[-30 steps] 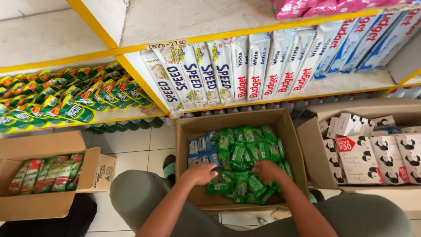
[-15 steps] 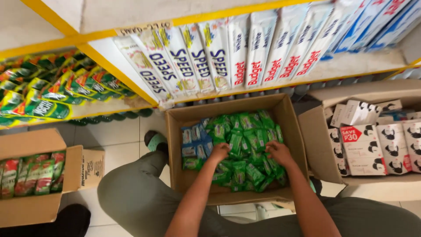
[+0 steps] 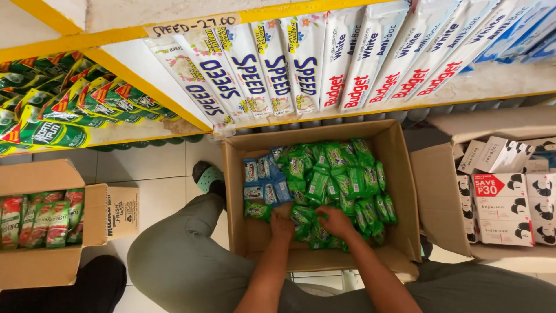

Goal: Organizing and restocking various soap and household detergent products onto store shelves from cardboard boxes.

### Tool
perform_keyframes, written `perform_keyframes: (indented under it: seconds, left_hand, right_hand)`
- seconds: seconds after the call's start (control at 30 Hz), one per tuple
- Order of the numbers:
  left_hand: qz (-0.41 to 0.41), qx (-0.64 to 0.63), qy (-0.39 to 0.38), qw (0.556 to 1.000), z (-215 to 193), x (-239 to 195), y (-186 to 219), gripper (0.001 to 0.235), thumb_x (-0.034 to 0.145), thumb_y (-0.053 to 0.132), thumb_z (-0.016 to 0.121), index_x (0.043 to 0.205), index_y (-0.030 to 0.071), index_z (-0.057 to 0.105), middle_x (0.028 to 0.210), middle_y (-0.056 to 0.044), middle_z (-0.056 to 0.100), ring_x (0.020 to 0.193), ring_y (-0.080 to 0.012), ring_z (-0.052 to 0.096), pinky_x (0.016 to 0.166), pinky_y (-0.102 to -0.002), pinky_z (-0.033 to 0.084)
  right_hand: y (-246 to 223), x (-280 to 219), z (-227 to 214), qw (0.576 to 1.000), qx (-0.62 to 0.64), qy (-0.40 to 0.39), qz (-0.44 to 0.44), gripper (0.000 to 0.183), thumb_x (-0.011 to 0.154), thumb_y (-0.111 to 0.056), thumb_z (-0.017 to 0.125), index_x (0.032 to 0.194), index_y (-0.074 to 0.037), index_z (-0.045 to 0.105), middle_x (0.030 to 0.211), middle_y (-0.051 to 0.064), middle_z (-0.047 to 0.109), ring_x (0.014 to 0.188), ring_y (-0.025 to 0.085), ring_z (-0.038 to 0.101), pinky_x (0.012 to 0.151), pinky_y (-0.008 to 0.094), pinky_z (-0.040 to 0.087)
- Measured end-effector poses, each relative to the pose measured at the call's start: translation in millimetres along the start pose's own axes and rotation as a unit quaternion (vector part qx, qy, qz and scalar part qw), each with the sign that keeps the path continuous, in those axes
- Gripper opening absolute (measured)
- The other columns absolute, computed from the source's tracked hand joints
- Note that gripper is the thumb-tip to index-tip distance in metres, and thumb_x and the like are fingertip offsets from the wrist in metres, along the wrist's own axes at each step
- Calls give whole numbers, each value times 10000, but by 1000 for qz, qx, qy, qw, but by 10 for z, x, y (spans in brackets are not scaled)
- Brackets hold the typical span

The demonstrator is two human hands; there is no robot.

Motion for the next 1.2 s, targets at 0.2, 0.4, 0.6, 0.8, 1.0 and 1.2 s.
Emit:
perform_keyframes:
  seconds: [0.2, 0.4, 0.6, 0.8, 1.0, 1.2]
  left_hand:
    - [42, 34, -108, 993, -650, -258, 90, 482, 904, 285, 643, 1378, 197, 653, 1515, -131, 524, 1454, -380, 403, 1201, -729, 67]
    - [122, -31, -163, 979, -1724, -802, 90, 512, 845, 352, 703, 1319, 157, 696, 1326, -152, 672, 1222, -341, 633, 1039, -509, 464]
    - [200, -127, -133, 962, -2619, -1200, 117, 621, 828, 559, 753, 1250, 104, 732, 1131, -143, 751, 1002, -278, 709, 842, -416, 549]
    - [299, -279, -79, 909, -3523, -1931, 510, 548, 812, 488, 798, 1155, 60, 781, 1005, -88, 789, 894, -183, 725, 756, -357, 558]
    - [393, -454, -70, 797, -3710, -2161, 703, 645, 773, 401, 895, 1267, 43, 687, 1183, -91, 732, 1057, -148, 690, 904, -330, 560]
    - [426, -379, 0, 822, -3662, -1978, 804, 879, 732, 466, 894, 1471, 109, 581, 1432, -141, 604, 1271, -255, 582, 1016, -449, 503]
  right_hand:
    - [-168, 123, -304, 998, 3, -11, 62, 339, 869, -148, 667, 1206, -154, 691, 1170, 81, 764, 1022, 291, 739, 894, 381, 576]
    - [-908, 242, -216, 979, 119, -151, -75, 586, 750, -40, 673, 1327, -140, 650, 1374, 60, 659, 1295, 235, 593, 1099, 386, 445]
    - [-1624, 30, -500, 940, 209, -261, -74, 569, 791, -242, 823, 1311, -112, 633, 1314, 57, 684, 1272, 205, 601, 1089, 378, 446]
    - [-2407, -225, -1231, 968, 17, -225, -113, 488, 746, -379, 895, 1052, -29, 748, 953, 144, 737, 882, 203, 654, 777, 379, 517]
    - [-3191, -592, -1942, 953, -214, -186, -105, 521, 668, -431, 862, 1052, -89, 780, 934, 153, 739, 874, 304, 703, 765, 422, 525]
    - [-3983, -983, -2381, 911, -346, -145, -170, 427, 678, -384, 851, 1012, -129, 773, 993, 103, 714, 1006, 329, 664, 875, 460, 504]
Point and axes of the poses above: each hand's wrist, its own x-axis towards the middle knuckle, its own z-axis out of the palm, y = z × x, the point moved 9 cm from there along x, towards the middle knuckle
